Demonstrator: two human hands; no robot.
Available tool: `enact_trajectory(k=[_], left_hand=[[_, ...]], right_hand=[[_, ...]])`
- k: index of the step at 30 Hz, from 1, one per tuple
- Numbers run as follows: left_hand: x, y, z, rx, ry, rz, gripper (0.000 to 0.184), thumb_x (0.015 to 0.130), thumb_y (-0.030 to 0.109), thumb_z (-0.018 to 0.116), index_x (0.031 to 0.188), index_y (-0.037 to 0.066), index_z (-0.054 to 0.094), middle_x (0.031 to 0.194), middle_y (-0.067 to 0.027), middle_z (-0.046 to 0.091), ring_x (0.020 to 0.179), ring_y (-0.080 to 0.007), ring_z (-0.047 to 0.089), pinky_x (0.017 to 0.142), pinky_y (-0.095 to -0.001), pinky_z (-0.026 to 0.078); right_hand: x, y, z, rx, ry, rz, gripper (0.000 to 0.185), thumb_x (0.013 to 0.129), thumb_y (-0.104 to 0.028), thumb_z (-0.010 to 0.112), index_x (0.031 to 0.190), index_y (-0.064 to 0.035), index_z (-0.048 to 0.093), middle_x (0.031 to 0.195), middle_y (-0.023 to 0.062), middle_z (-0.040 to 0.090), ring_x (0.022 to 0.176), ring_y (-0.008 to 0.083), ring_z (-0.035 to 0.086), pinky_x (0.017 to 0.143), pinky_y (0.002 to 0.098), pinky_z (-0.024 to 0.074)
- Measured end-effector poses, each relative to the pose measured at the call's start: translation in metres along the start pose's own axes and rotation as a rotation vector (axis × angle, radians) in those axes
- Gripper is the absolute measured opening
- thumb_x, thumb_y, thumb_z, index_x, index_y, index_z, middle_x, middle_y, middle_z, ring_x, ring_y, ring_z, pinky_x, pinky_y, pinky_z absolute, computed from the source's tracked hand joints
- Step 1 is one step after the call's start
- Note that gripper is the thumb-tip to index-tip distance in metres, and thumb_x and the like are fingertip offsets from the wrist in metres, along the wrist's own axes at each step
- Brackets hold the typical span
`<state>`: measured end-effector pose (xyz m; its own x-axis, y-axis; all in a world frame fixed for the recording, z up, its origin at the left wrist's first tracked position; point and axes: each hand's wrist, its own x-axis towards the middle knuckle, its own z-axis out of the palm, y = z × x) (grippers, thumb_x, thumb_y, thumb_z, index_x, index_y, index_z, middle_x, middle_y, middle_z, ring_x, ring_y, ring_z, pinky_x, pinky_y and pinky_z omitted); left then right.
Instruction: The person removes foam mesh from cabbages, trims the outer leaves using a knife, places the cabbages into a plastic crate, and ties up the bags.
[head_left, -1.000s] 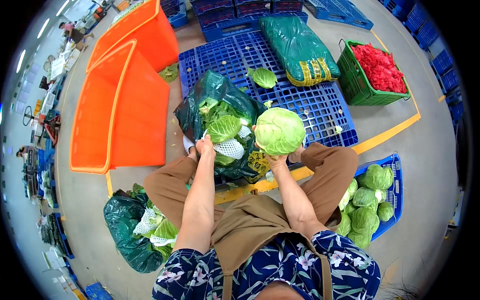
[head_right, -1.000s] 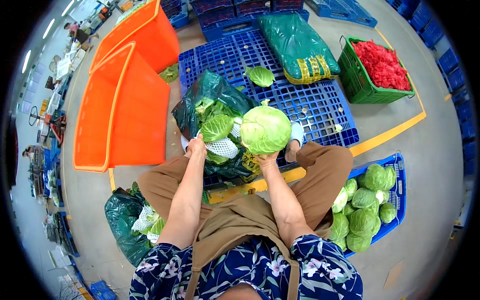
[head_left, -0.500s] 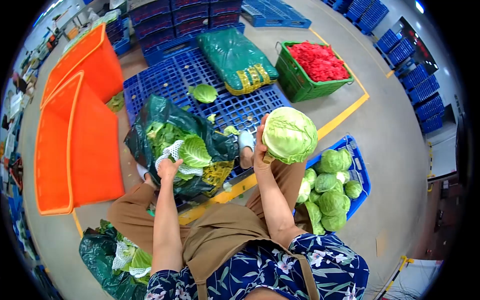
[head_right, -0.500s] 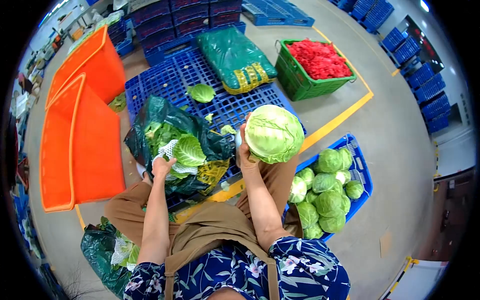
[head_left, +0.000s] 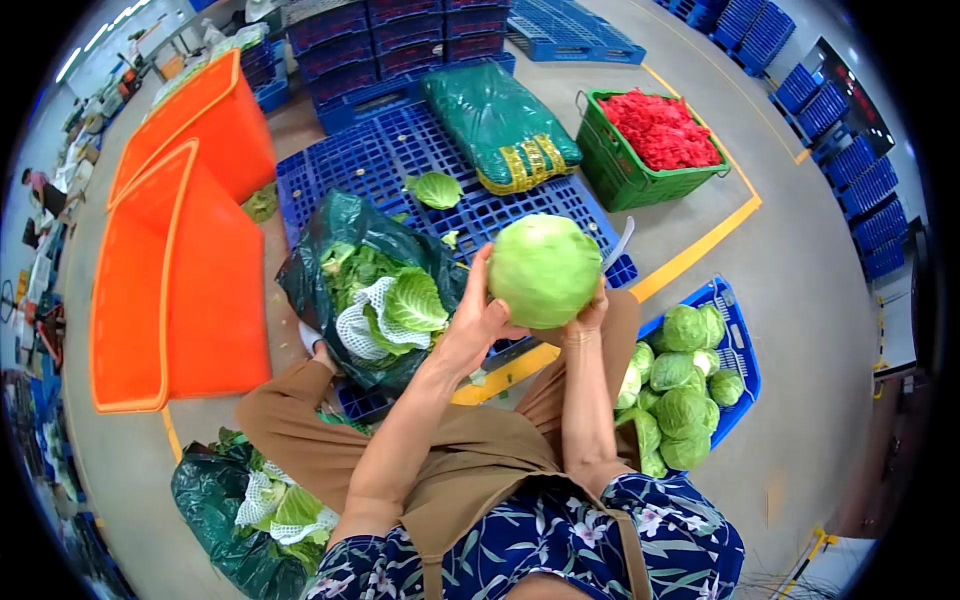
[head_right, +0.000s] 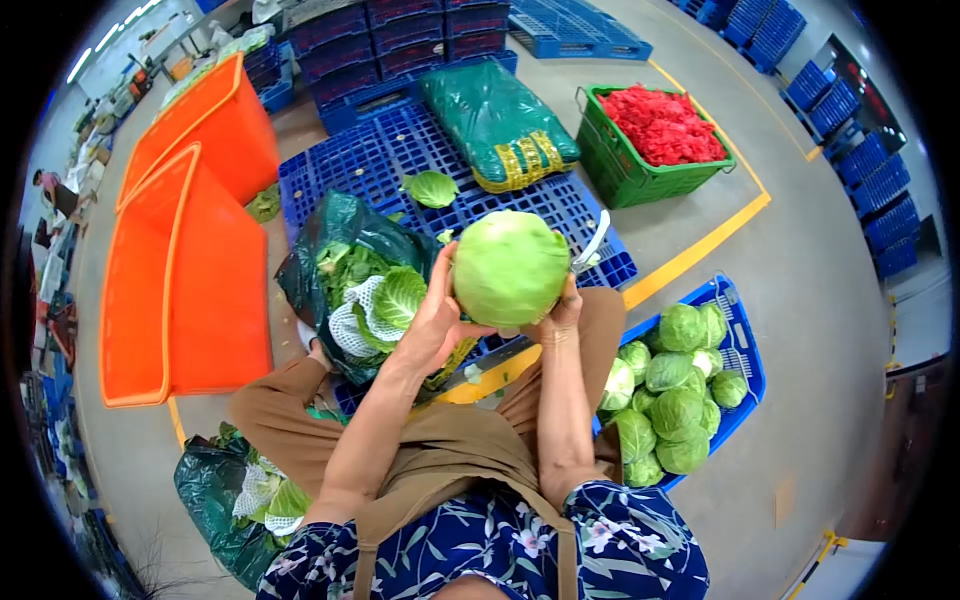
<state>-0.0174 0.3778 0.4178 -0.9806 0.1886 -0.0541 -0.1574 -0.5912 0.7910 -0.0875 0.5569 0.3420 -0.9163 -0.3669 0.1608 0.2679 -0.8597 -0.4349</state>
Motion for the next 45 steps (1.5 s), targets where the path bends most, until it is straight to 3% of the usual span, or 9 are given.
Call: enact_trajectory(k=[8, 12, 15, 23, 28, 31, 36, 39, 45], left_hand=[[0.008, -0.012, -0.047, -0.323, -0.111, 0.131, 0.117, 0.051, 0.041, 0.089, 0.143, 0.014, 0.022, 0.140, -0.0089, 0.036, 0.128, -0.0256, 0.039, 0.103, -0.0405, 0.039], [0.017, 0.005, -0.018, 0.110, -0.142, 0.307, 0.118, 0.049, 0.033, 0.091, 0.143, 0.013, 0.023, 0.144, -0.0164, 0.028, 0.132, -0.0301, 0.032, 0.106, -0.0416, 0.031], [0.033, 0.016, 0.012, 0.902, -0.330, 0.665, 0.118, 0.047, 0.029, 0.090, 0.143, 0.012, 0.023, 0.146, -0.0200, 0.023, 0.135, -0.0344, 0.026, 0.108, -0.0446, 0.025], [0.057, -0.035, 0.092, 1.141, -0.670, 0.647, 0.110, 0.049, 0.034, 0.088, 0.139, 0.008, 0.030, 0.145, -0.0221, 0.023, 0.135, -0.0408, 0.021, 0.110, -0.0499, 0.020], [0.058, -0.038, 0.070, 1.192, -0.469, 0.407, 0.082, 0.066, 0.014, 0.079, 0.137, 0.007, 0.037, 0.145, -0.0143, 0.027, 0.131, -0.0282, 0.033, 0.101, -0.0444, 0.038], [0.058, -0.045, 0.016, 0.724, -0.208, 0.070, 0.061, 0.079, 0.002, 0.066, 0.134, 0.000, 0.040, 0.138, -0.0150, 0.038, 0.120, -0.0254, 0.048, 0.091, -0.0342, 0.046], [0.048, -0.034, -0.070, 0.759, 0.126, -0.070, 0.042, 0.085, 0.008, 0.063, 0.123, -0.001, 0.051, 0.118, -0.0130, 0.057, 0.102, -0.0201, 0.058, 0.083, -0.0313, 0.050], [0.037, -0.037, -0.118, 0.770, 0.198, -0.094, 0.042, 0.085, 0.015, 0.063, 0.124, 0.001, 0.052, 0.113, -0.0134, 0.059, 0.099, -0.0192, 0.059, 0.081, -0.0301, 0.050], [0.026, -0.051, -0.213, 1.006, 0.386, -0.169, 0.048, 0.081, 0.025, 0.067, 0.121, 0.001, 0.055, 0.113, -0.0173, 0.061, 0.096, -0.0261, 0.063, 0.080, -0.0372, 0.051]], right_hand=[[-0.019, 0.006, 0.046, -0.248, 0.089, -0.033, 0.066, 0.085, -0.039, 0.062, 0.140, -0.0160, 0.035, 0.144, 0.0088, 0.034, 0.131, 0.0263, 0.035, 0.104, 0.0456, 0.0370], [-0.047, -0.007, 0.029, -0.195, 0.215, 0.081, 0.062, 0.090, -0.043, 0.054, 0.140, -0.0127, 0.033, 0.141, 0.0110, 0.039, 0.127, 0.0264, 0.041, 0.103, 0.0458, 0.0378], [-0.053, -0.022, 0.015, 0.075, 0.243, 0.056, 0.064, 0.090, -0.048, 0.050, 0.139, -0.0096, 0.034, 0.139, 0.0117, 0.041, 0.125, 0.0277, 0.043, 0.103, 0.0465, 0.0377], [-0.124, -0.068, -0.029, 0.181, 0.230, -0.260, 0.084, 0.068, -0.054, 0.073, 0.135, -0.0135, 0.043, 0.137, 0.0121, 0.045, 0.124, 0.0298, 0.044, 0.104, 0.0501, 0.0362], [-0.198, -0.085, -0.090, 0.231, 0.486, -0.447, 0.079, 0.068, -0.052, 0.074, 0.132, -0.0148, 0.046, 0.135, 0.0097, 0.048, 0.124, 0.0296, 0.045, 0.103, 0.0503, 0.0365], [-0.243, -0.093, -0.112, 0.202, 0.622, -0.582, 0.079, 0.069, -0.055, 0.073, 0.132, -0.0161, 0.046, 0.134, 0.0081, 0.048, 0.123, 0.0299, 0.044, 0.104, 0.0518, 0.0347], [-0.301, -0.120, -0.129, 0.040, 1.069, -0.767, 0.092, 0.067, -0.061, 0.070, 0.141, -0.0218, 0.031, 0.146, 0.0091, 0.029, 0.130, 0.0367, 0.029, 0.095, 0.0686, 0.0312], [-0.330, -0.163, -0.143, -0.105, 1.133, -0.788, 0.072, 0.082, -0.049, 0.060, 0.139, -0.0123, 0.034, 0.141, 0.0094, 0.036, 0.127, 0.0342, 0.035, 0.099, 0.0622, 0.0324], [-0.308, -0.283, -0.130, -0.587, 1.437, -0.202, 0.075, 0.081, -0.052, 0.060, 0.140, -0.0125, 0.033, 0.143, 0.0154, 0.033, 0.121, 0.0367, 0.042, 0.087, 0.0631, 0.0430]])
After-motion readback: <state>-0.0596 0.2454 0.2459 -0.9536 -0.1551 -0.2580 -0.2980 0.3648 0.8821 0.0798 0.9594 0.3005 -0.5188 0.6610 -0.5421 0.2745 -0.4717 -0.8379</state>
